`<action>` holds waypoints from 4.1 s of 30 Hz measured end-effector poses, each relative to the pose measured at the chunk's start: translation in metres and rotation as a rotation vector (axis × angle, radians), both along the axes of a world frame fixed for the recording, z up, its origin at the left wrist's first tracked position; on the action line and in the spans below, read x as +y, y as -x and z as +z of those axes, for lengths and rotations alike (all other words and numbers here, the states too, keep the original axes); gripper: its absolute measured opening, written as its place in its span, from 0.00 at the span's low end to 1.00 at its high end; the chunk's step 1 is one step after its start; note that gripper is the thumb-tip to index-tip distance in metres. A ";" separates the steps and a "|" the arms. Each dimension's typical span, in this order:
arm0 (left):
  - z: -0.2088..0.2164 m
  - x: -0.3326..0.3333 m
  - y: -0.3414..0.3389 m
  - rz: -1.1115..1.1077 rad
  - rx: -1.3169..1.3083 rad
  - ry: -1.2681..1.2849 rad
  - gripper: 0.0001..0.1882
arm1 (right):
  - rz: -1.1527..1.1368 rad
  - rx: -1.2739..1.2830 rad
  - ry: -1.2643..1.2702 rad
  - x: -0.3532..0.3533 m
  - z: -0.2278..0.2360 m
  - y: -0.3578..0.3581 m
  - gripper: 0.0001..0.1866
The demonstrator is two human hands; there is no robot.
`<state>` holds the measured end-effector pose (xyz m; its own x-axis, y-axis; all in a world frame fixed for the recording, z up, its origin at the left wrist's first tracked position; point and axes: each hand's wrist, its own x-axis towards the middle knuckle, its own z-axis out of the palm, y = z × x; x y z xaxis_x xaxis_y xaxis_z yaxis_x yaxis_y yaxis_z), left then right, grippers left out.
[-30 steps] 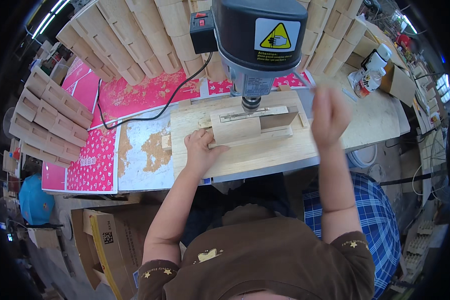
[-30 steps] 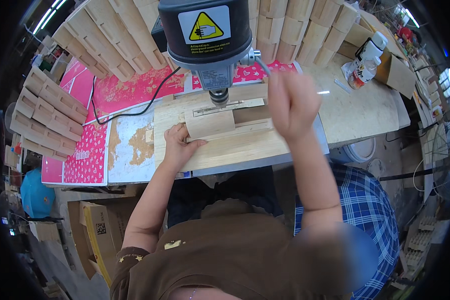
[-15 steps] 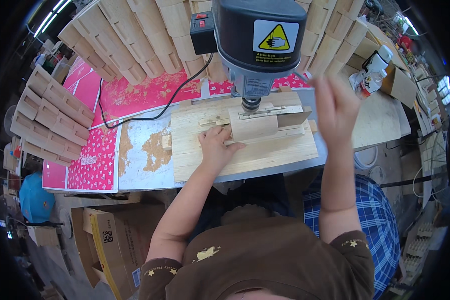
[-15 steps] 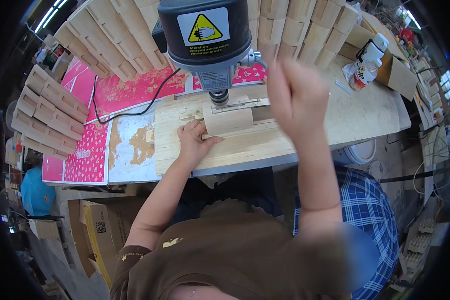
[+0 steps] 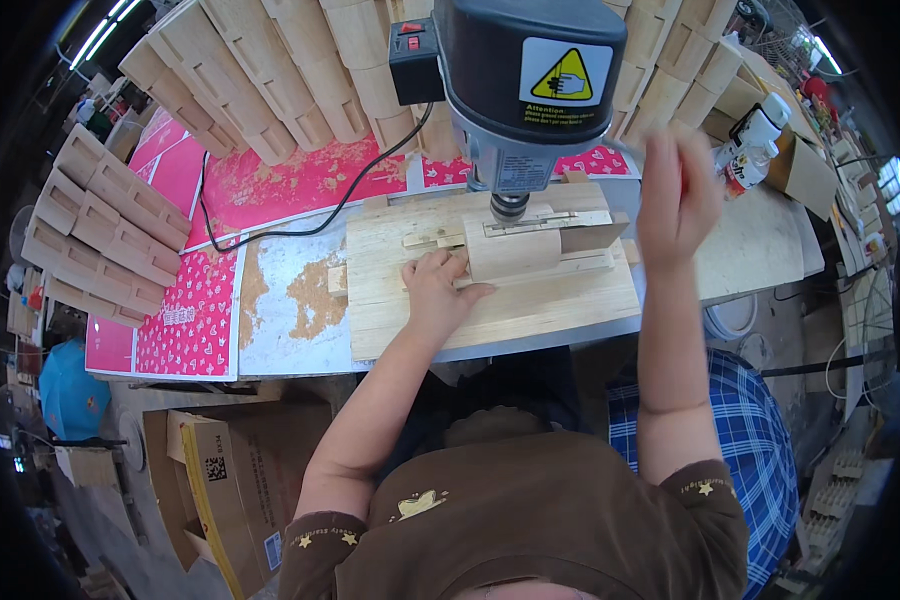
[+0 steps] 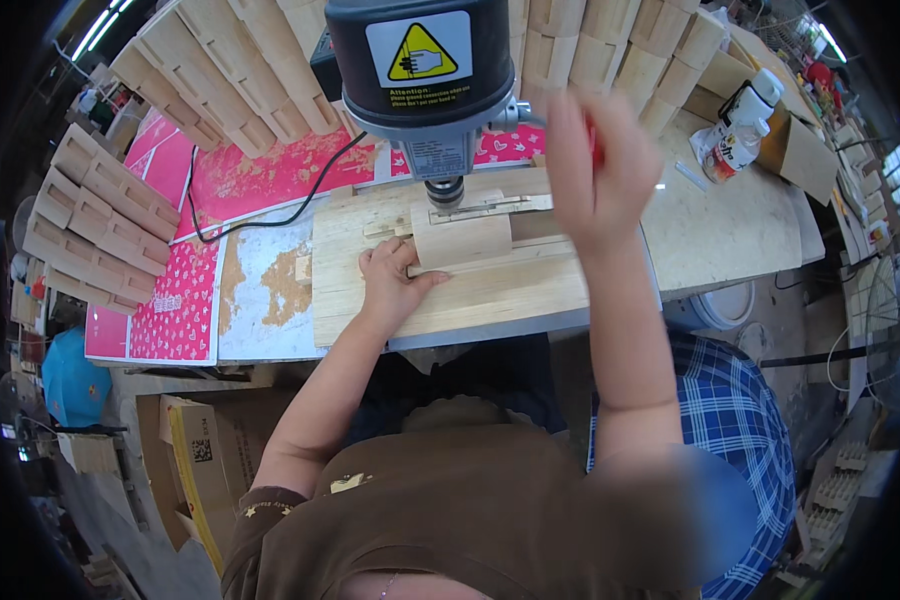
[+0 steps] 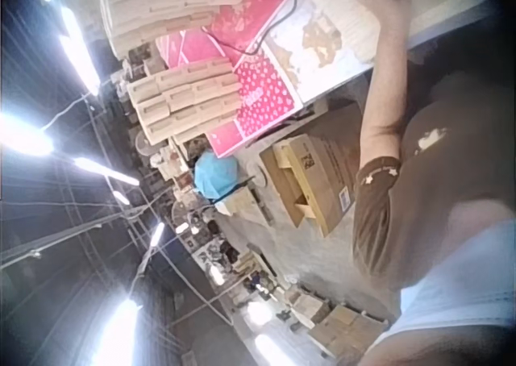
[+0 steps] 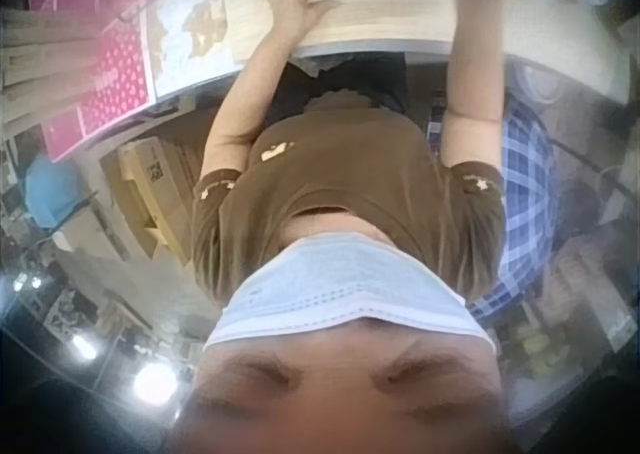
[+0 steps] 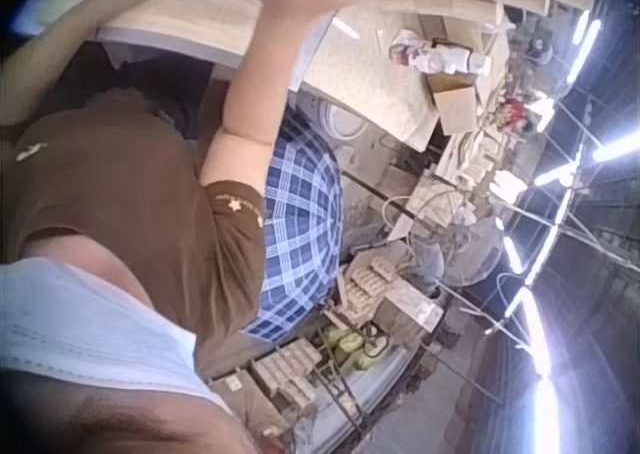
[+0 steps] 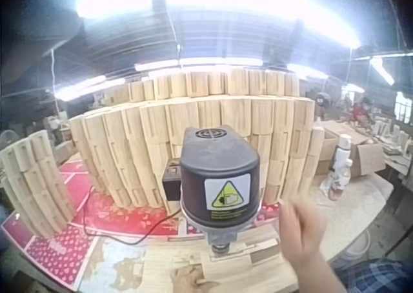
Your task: Using a drill press to drill holes into cylindrical wood blocks for furniture manufacturing.
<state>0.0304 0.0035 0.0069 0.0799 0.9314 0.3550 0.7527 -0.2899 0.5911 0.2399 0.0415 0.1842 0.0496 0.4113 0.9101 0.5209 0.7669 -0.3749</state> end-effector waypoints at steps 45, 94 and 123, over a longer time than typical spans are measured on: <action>-0.007 -0.096 0.279 0.894 -0.549 -0.166 0.36 | 0.238 -0.561 0.786 -0.068 -0.094 -0.048 0.15; 0.032 0.048 0.113 -0.436 -0.041 -0.320 0.12 | 0.070 -0.431 1.106 -0.125 -0.075 -0.039 0.19; 0.015 -0.002 0.066 -0.366 0.284 -0.056 0.19 | 0.269 -0.538 0.686 -0.116 -0.061 -0.063 0.18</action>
<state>-0.0360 0.0011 0.0223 0.5007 0.8042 0.3205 0.7248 -0.5918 0.3527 0.3031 -0.0743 0.1230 -0.4866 0.8072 0.3343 0.5933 0.5861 -0.5517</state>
